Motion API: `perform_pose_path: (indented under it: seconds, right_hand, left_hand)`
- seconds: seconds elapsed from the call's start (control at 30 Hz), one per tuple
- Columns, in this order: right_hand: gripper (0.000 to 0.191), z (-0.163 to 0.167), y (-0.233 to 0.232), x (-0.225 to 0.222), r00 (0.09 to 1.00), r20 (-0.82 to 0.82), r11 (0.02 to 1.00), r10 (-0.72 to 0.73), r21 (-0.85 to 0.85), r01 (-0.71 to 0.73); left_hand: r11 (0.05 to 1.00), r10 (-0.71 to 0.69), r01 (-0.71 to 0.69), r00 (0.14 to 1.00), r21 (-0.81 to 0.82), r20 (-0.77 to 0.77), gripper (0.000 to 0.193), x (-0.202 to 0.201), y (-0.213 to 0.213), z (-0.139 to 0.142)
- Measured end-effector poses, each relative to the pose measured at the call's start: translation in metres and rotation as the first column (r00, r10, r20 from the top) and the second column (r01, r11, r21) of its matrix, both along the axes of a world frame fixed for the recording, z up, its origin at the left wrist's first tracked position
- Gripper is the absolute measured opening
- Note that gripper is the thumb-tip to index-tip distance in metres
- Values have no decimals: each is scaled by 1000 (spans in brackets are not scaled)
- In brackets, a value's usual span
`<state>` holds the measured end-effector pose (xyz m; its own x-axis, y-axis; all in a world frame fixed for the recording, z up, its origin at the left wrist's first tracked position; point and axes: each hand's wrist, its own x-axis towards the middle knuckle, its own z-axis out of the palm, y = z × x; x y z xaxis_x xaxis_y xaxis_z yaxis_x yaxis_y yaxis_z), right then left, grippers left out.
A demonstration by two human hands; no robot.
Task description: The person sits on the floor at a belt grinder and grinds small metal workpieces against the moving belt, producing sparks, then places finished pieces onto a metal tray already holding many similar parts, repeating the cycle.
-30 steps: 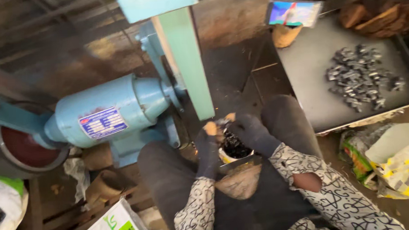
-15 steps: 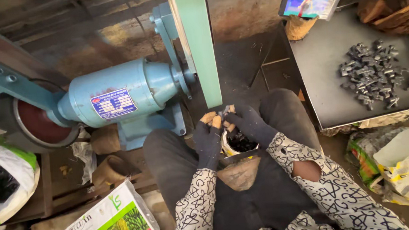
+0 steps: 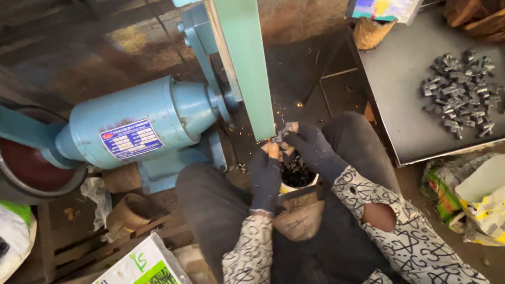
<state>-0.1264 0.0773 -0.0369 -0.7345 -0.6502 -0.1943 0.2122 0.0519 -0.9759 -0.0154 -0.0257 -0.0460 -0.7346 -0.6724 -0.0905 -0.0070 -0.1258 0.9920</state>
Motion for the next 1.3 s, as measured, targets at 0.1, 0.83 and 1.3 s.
perform_pose_path:
  seconds: [0.1, 0.83, 1.3]
  right_hand:
    - [16, 14, -8, -3, 998, -68, 998, 10, 59, -6]
    - [40, 5, 231, -140, 240, -960, 103, 147, 256, 961]
    - [40, 32, 336, -214, 583, -777, 199, -237, 549, 812]
  left_hand:
    - [988, 91, -78, 992, -134, 90, 27, -4, 4, -10]
    - [697, -333, 705, 479, -130, 812, 40, -8, 26, 15]
    - [700, -408, 705, 525, -113, 747, 40, -3, 23, -14]
